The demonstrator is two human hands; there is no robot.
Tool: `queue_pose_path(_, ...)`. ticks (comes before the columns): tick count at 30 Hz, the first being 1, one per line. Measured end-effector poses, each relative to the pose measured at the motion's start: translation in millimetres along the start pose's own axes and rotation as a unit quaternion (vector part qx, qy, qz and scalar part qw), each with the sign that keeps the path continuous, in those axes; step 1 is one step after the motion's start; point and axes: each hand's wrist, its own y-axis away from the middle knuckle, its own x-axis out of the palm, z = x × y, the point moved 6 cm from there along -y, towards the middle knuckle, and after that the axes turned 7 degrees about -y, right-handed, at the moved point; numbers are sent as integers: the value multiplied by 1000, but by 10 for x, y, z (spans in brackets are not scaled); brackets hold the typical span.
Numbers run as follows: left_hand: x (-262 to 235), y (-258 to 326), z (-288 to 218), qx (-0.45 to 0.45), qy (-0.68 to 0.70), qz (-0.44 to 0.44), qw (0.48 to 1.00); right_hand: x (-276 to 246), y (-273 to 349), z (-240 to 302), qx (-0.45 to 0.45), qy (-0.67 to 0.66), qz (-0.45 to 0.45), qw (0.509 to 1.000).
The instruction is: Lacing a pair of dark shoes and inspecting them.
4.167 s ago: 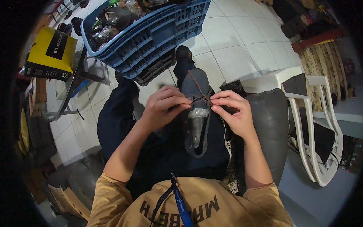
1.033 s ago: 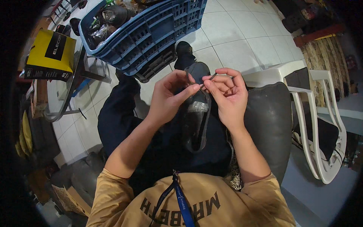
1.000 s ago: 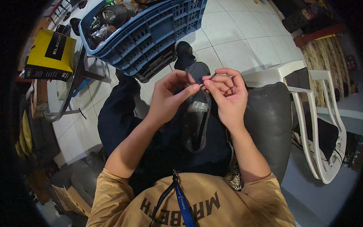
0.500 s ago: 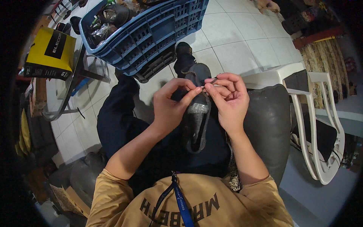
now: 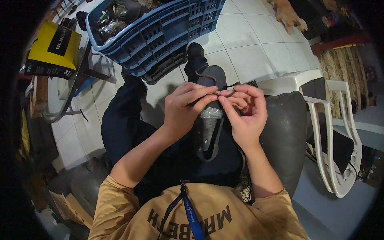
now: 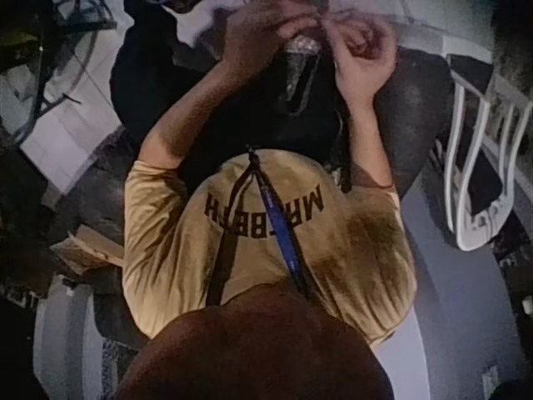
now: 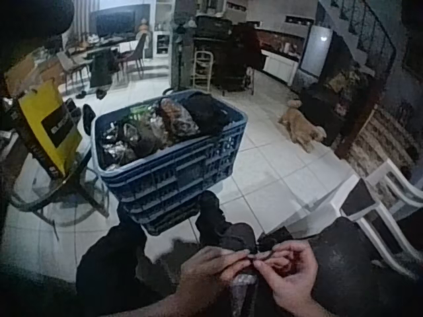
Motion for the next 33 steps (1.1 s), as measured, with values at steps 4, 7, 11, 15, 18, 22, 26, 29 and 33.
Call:
queue_pose_path(4, 81, 3, 10, 4, 27, 20, 999, -9, -5, 134, -133, 119, 135, 974)
queue_pose_path(7, 99, 6, 17, 17, 38, 18, 999, -84, -94, 106, -134, 112, 136, 975)
queue_pose_path(11, 89, 8, -10, 26, 41, 29, 998, 96, -223, 43, -65, 199, 222, 952)
queue_pose_path(15, 52, -1, 5, 35, 55, 28, 997, -1, -287, 43, -19, 219, 248, 943)
queue_pose_path(18, 80, -13, 32, 27, 44, 47, 998, -37, -305, 194, -152, 287, 231, 917)
queue_pose_path(22, 82, -15, 98, -46, 74, 75, 993, -260, -130, 154, -150, 349, 166, 910)
queue_pose_path(26, 83, -26, 117, -38, 70, 74, 994, -680, 296, -148, 116, 299, 137, 937)
queue_pose_path(29, 111, -13, 108, -54, 71, 88, 992, -909, 749, -409, 289, 418, 259, 822)
queue_pose_path(33, 145, -36, 61, -45, 90, 92, 991, -917, 944, -200, 280, 445, 357, 772)
